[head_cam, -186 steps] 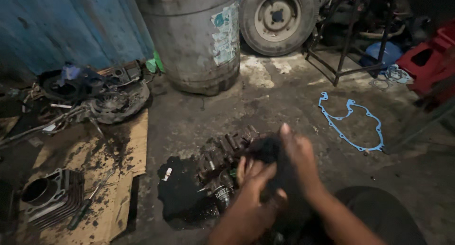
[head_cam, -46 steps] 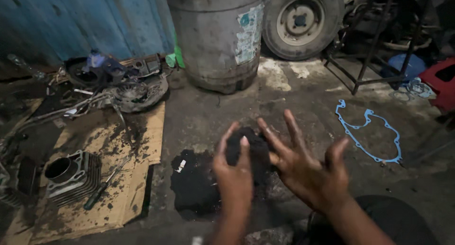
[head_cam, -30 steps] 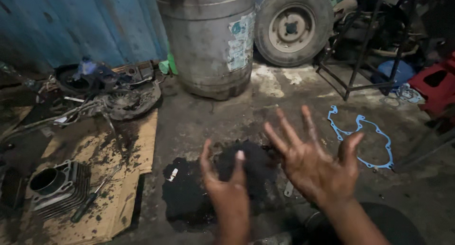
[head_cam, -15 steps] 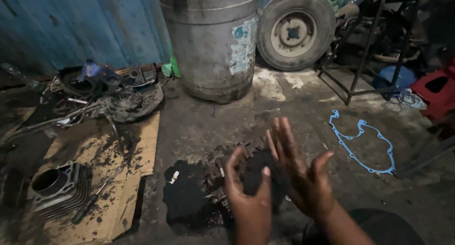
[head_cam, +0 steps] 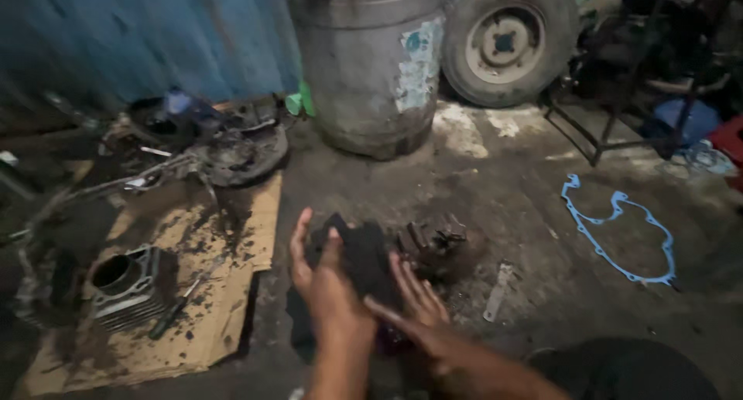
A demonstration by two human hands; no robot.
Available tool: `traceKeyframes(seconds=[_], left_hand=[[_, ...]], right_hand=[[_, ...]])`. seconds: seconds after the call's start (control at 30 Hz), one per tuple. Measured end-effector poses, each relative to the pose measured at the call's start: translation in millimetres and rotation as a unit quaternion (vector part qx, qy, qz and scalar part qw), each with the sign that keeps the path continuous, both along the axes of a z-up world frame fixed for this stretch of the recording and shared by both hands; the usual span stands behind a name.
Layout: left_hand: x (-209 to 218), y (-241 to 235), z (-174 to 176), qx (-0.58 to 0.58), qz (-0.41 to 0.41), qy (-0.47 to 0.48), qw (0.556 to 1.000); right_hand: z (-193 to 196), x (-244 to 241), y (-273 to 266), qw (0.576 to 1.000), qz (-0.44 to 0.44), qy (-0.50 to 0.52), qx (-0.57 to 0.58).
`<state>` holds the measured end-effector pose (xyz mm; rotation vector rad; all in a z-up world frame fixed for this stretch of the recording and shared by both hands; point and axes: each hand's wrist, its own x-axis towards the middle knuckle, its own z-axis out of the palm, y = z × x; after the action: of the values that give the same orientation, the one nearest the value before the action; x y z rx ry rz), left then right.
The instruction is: The person scrubs a greasy engine part with a small brush and then wipes it with a dark cloth. The person repeatedly scrubs and wipes the part, focusing on removing grime from the surface and crevices.
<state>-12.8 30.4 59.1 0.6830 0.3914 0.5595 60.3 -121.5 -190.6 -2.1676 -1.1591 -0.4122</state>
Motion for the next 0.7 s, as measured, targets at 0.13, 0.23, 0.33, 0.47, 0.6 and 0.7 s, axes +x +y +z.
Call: traceKeyframes(seconds=[0.13, 0.23, 0.33, 0.47, 0.6, 0.7], left_hand=[[2.1, 36.8, 1.9, 0.036, -0.064, -0.051, 0.996], [-9.2, 25.6, 5.6, 0.266, -0.114, 0.033, 0.957], [-24.3, -20.9, 2.2, 0.544, -0.161, -0.007, 0.823], [-35.0, -74.9, -12.2, 0.616, -0.238, 0.175, 0.73], [5.5, -63.8, -63.6, 0.416, -0.244, 0.119, 0.868], [23.8, -30.6, -103.2, 0.247, -0.364, 0.053, 0.897]], right_hand=[[42.8, 13.1, -25.0, 0.984, 0.083, 0.072, 0.138], [88.4, 18.3, -46.2, 0.98, 0.076, 0.045, 0.18], [117.9, 30.4, -46.3, 0.984, -0.128, 0.094, 0.085], [160.5, -0.9, -52.2, 0.968, -0.215, 0.13, -0.007], [202.2, -67.2, -55.3, 0.997, -0.046, -0.059, -0.002], [223.2, -78.6, -40.5, 0.981, 0.008, -0.194, -0.013]])
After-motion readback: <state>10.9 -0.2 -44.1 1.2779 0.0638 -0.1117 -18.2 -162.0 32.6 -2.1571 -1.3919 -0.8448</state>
